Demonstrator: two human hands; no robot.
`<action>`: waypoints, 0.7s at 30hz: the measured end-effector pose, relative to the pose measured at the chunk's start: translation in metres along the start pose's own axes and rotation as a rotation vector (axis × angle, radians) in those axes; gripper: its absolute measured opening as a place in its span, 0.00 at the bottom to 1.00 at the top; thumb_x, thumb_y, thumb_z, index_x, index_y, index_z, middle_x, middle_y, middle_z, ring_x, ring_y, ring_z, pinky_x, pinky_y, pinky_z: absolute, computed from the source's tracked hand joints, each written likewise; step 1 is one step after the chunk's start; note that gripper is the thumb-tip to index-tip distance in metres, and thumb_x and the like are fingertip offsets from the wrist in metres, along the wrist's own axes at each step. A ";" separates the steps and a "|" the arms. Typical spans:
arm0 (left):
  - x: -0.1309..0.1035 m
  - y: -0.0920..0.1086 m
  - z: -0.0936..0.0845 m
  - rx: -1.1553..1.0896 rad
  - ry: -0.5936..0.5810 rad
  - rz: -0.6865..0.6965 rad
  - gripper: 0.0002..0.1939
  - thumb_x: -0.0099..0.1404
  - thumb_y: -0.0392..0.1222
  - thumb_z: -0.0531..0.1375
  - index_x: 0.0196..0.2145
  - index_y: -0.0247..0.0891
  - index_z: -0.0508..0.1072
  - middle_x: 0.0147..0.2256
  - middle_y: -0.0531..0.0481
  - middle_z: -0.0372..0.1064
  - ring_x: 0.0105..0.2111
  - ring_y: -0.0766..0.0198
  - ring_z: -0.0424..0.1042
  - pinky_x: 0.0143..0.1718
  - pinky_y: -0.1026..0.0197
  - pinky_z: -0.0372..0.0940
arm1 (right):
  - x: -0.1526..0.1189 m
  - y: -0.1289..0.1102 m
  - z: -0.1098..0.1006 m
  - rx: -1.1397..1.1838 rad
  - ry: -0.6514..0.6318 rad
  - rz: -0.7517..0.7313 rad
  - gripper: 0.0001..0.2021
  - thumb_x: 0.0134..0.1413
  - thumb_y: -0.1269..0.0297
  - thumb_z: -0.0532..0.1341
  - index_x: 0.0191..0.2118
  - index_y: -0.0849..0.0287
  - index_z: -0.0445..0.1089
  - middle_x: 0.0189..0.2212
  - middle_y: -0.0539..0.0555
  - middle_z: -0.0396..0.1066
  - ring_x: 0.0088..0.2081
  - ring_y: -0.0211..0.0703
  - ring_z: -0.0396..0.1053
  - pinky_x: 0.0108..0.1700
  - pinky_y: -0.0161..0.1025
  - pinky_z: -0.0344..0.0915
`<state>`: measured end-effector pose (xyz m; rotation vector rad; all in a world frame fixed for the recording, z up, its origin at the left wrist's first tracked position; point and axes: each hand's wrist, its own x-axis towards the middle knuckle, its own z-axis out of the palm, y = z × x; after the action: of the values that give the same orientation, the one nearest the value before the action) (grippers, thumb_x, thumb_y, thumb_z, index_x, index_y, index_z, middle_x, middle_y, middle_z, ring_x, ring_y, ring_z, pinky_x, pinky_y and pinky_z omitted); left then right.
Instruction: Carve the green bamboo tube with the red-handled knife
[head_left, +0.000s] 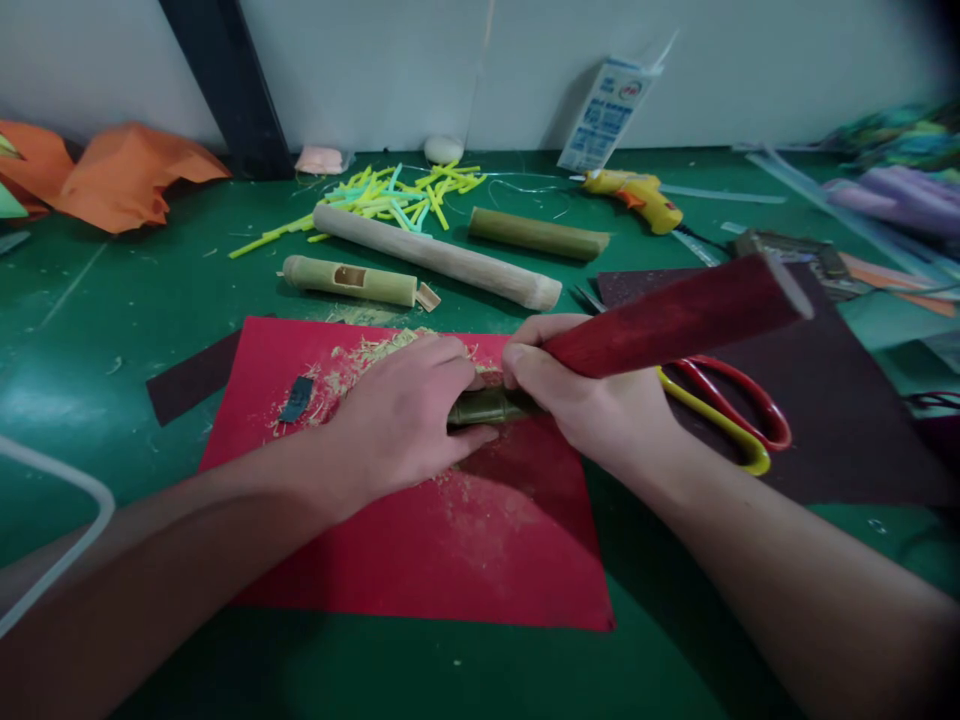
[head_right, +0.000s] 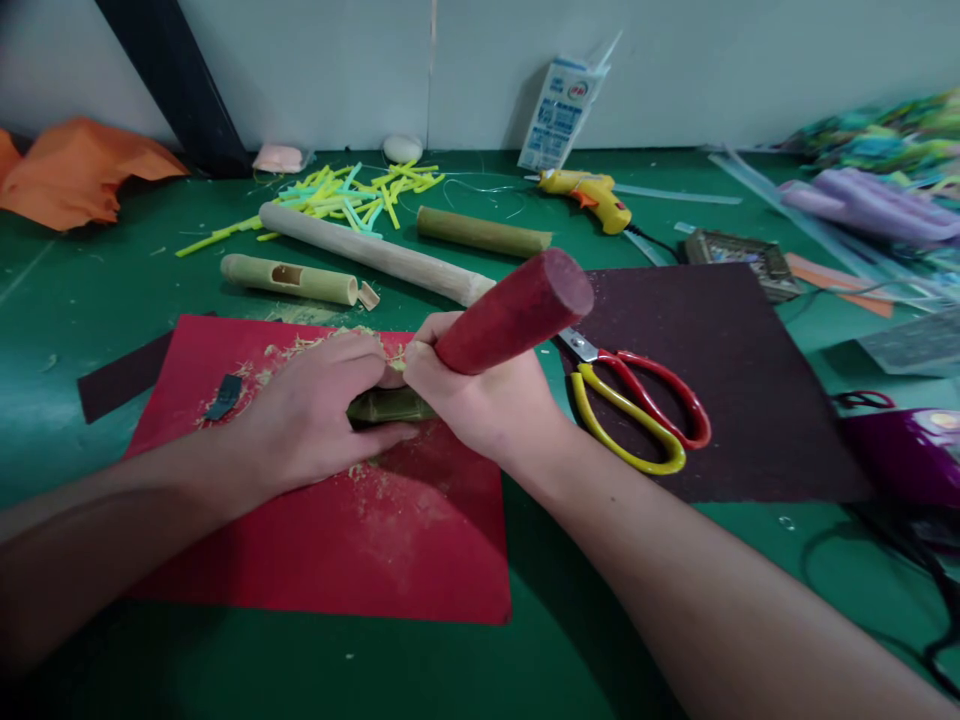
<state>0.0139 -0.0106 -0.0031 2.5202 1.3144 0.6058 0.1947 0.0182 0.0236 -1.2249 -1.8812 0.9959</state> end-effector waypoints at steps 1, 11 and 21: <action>0.000 0.000 0.000 0.002 0.001 0.002 0.10 0.64 0.45 0.64 0.37 0.36 0.72 0.35 0.47 0.68 0.39 0.56 0.68 0.39 0.55 0.64 | 0.000 0.000 0.000 0.001 -0.001 0.005 0.11 0.50 0.70 0.58 0.19 0.56 0.62 0.17 0.46 0.60 0.22 0.34 0.56 0.25 0.36 0.54; 0.001 -0.006 0.002 -0.106 0.020 0.011 0.11 0.64 0.47 0.65 0.36 0.36 0.73 0.35 0.48 0.69 0.37 0.58 0.68 0.36 0.57 0.61 | -0.001 -0.004 0.000 0.046 -0.095 0.013 0.10 0.45 0.71 0.57 0.18 0.56 0.59 0.15 0.46 0.57 0.20 0.33 0.54 0.23 0.35 0.52; 0.002 0.000 -0.001 -0.021 0.019 -0.004 0.11 0.62 0.44 0.66 0.38 0.36 0.72 0.37 0.47 0.69 0.38 0.57 0.68 0.37 0.56 0.62 | 0.000 0.006 0.000 0.102 0.065 0.002 0.12 0.49 0.68 0.57 0.17 0.56 0.61 0.15 0.46 0.56 0.20 0.33 0.54 0.23 0.37 0.52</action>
<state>0.0146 -0.0088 -0.0012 2.5004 1.3117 0.6411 0.1978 0.0195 0.0185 -1.1860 -1.7578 1.0280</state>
